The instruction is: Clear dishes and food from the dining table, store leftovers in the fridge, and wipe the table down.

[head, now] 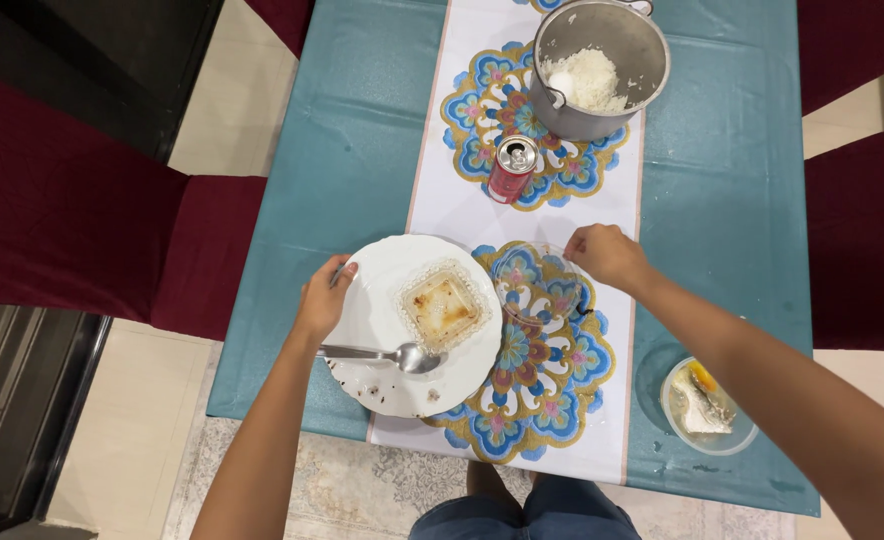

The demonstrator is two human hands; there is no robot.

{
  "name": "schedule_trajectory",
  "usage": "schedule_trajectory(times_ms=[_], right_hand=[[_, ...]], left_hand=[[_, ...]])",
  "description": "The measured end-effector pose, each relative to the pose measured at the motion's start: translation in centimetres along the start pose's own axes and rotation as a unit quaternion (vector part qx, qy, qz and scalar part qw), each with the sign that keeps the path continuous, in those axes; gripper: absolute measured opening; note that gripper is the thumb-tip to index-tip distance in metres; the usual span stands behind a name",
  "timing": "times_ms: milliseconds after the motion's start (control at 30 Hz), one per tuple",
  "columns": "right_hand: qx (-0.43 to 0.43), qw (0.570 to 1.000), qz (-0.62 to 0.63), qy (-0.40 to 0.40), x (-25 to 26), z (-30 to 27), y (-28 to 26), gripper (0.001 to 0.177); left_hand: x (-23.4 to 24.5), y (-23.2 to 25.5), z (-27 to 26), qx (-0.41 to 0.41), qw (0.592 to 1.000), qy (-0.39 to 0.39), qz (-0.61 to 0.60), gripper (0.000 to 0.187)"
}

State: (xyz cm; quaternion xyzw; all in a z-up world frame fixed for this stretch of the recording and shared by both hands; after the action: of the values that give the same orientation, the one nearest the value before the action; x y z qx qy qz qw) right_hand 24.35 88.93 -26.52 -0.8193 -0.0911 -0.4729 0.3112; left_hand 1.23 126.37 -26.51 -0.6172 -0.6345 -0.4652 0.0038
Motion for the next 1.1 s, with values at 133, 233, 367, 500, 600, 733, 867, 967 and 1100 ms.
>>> schedule_trajectory(times_ms=[133, 233, 367, 500, 600, 733, 867, 967, 1100], right_hand=[[-0.021, 1.000, -0.017, -0.002, 0.0, 0.0, 0.6, 0.017], [-0.005, 1.000, -0.002, 0.027, 0.8, 0.7, 2.0, 0.018], [0.075, 0.985, 0.125, 0.093, 4.0, 1.3, 1.2, 0.017], [0.118, 0.948, 0.278, 0.104, 6.1, 1.0, -2.4, 0.018], [0.167, 0.923, 0.330, 0.106, 6.6, 0.9, -6.0, 0.017], [0.209, 0.906, 0.352, 0.107, 6.1, 1.4, -9.5, 0.015], [0.241, 0.892, 0.372, 0.092, 5.7, 1.4, -11.8, 0.016], [0.249, 0.896, 0.363, 0.063, 5.0, 1.7, -13.0, 0.020], [0.260, 0.919, 0.292, 0.046, 3.0, 2.6, -14.0, 0.027]], left_hand=[[-0.1, -0.2, 0.6, -0.001, 1.000, 0.009, 0.021, 0.048], [-0.6, -0.5, 1.7, -0.029, 0.999, 0.011, 0.006, 0.049], [-1.0, 0.5, 3.5, -0.133, 0.984, 0.101, 0.066, 0.047], [-1.8, 6.1, 0.8, -0.261, 0.964, 0.040, 0.027, 0.048], [-3.8, 9.5, -0.9, -0.148, 0.965, -0.183, -0.113, 0.057], [-3.9, 11.4, -2.5, -0.160, 0.922, -0.294, -0.195, 0.055], [-1.4, 11.5, -3.1, -0.212, 0.924, -0.264, -0.176, 0.038], [1.0, 10.8, -3.8, -0.210, 0.934, -0.236, -0.168, 0.030], [3.7, 10.2, -6.8, -0.243, 0.949, -0.176, -0.096, 0.023]])
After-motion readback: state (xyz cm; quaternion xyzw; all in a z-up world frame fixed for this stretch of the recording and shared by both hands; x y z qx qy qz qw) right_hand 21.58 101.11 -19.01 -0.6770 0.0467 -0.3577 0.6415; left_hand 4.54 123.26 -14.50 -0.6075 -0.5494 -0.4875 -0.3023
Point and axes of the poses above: each hand's wrist, its own z-axis towards the middle knuckle, its own x-axis out of the back of the hand, y = z × x, the point moved 5 cm from there along z, towards the middle knuckle, and after that the axes turned 13 degrees about x, right-handed, at the moved point
